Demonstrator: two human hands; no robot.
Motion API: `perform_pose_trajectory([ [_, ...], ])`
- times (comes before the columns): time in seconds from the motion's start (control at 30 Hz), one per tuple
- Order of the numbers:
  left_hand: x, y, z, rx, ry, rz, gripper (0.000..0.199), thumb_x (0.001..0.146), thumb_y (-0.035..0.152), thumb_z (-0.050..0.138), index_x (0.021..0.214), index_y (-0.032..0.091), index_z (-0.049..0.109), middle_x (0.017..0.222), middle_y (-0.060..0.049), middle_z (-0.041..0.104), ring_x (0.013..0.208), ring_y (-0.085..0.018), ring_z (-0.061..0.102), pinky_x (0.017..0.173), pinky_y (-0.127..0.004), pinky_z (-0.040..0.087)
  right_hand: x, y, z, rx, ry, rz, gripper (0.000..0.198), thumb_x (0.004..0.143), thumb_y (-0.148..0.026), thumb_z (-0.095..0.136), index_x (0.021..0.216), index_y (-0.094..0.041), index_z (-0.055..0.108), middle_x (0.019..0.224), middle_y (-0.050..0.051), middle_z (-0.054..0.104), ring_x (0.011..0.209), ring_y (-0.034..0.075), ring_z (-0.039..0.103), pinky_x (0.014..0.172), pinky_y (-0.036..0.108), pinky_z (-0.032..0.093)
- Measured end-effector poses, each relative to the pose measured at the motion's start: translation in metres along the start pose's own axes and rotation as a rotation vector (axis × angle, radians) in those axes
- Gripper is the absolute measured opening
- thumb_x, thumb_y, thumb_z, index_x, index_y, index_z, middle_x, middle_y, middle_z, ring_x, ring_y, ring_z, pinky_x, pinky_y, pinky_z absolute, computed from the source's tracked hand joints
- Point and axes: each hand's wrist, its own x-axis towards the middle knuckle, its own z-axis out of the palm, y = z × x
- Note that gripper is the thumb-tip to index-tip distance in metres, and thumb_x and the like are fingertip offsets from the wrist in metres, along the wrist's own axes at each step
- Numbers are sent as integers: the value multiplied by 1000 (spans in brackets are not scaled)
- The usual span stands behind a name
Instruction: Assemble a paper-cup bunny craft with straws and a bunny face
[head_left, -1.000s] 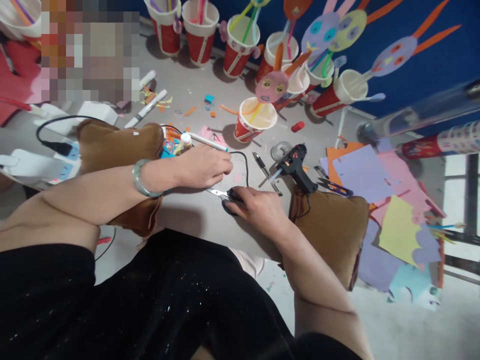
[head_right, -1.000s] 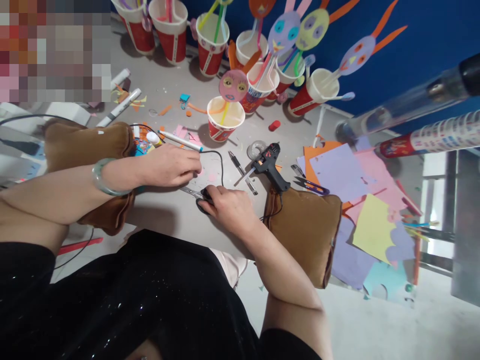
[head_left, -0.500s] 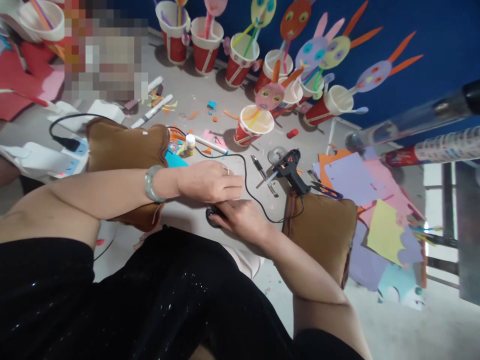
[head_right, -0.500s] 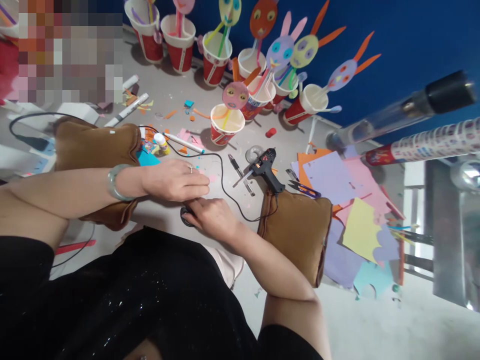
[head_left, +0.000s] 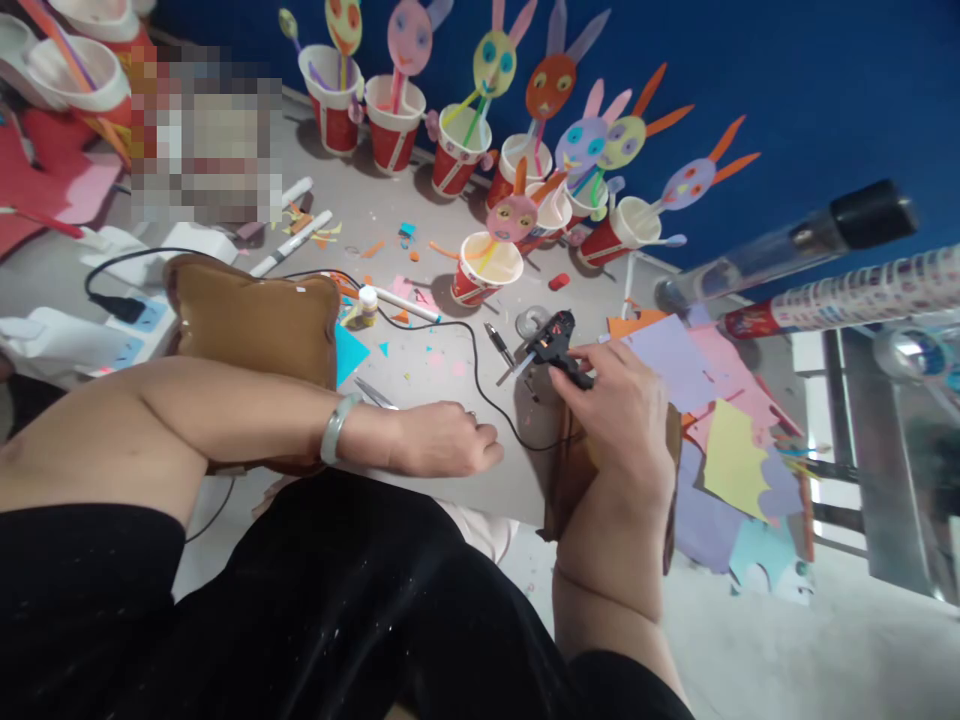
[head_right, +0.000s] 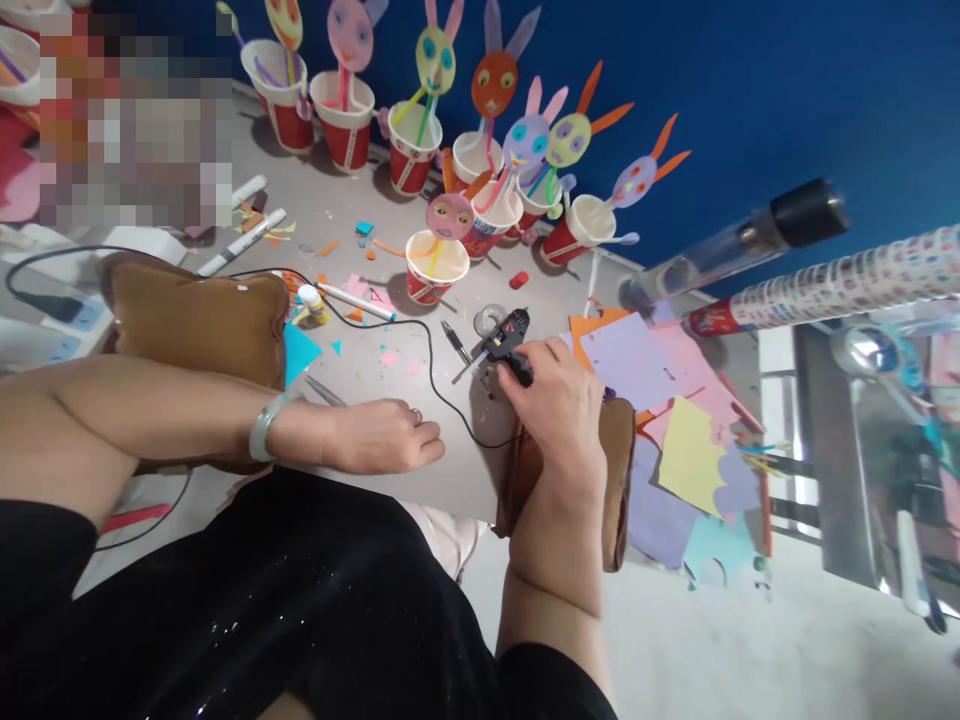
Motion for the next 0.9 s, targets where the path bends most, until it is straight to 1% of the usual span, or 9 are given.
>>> perform_pose_trajectory([
  [0.1,-5,-5,5,4,-24,32,18,95,4,52,96,17,65,82,-7,71,64,-22,69,50,-36,43,2,1,4,-64,-1,21,28,92,-40,65,110,-21,76,112,14,73,93,29,67,70,36,43],
  [0.2,-12,-11,5,33,45,125,18,99,8,52,98,18,66,84,-6,71,64,-19,66,53,-35,43,1,-5,6,-48,-3,3,31,95,-44,62,111,-21,75,113,14,72,95,29,67,70,36,43],
  [0.37,-28,-9,-16,98,148,166,25,101,10,47,90,21,66,81,-3,69,64,-16,61,58,-33,44,-1,-12,8,-22,3,-24,31,98,-45,59,108,-20,74,108,14,74,98,29,68,69,34,40],
  [0.5,-66,0,-31,123,182,-99,19,103,19,54,89,20,67,80,-4,69,68,-17,61,63,-33,45,-2,-8,5,-7,29,0,28,97,-45,58,105,-22,73,109,13,74,91,29,67,66,35,39],
  [0.6,-111,13,-30,46,149,-371,12,99,28,65,99,17,67,96,-8,72,84,-21,66,76,-36,52,-3,-4,1,16,26,10,28,97,-44,58,106,-23,73,109,14,75,92,31,67,68,37,40],
  [0.67,-140,24,-26,27,150,-559,25,95,26,65,118,15,66,116,-16,71,108,-29,67,92,-43,53,-3,-1,0,28,13,12,27,96,-44,58,107,-24,72,111,15,75,91,32,67,68,38,41],
  [0.73,-162,36,-21,20,190,-715,35,92,20,60,126,13,63,122,-19,68,116,-32,64,99,-49,52,-3,3,0,21,-13,17,28,94,-45,60,109,-24,72,112,16,74,92,33,66,70,39,41],
  [0.83,-176,44,-19,-65,191,-720,35,91,17,57,125,14,65,124,-18,68,121,-33,61,104,-51,49,0,8,3,-23,-93,43,33,90,-44,66,114,-22,71,118,18,71,98,36,66,73,42,43],
  [0.9,-177,43,-21,-100,144,-691,20,90,22,61,108,17,69,115,-15,70,111,-32,64,100,-50,50,2,9,5,-55,-135,64,37,88,-43,69,117,-21,70,121,19,70,100,36,66,75,43,45],
])
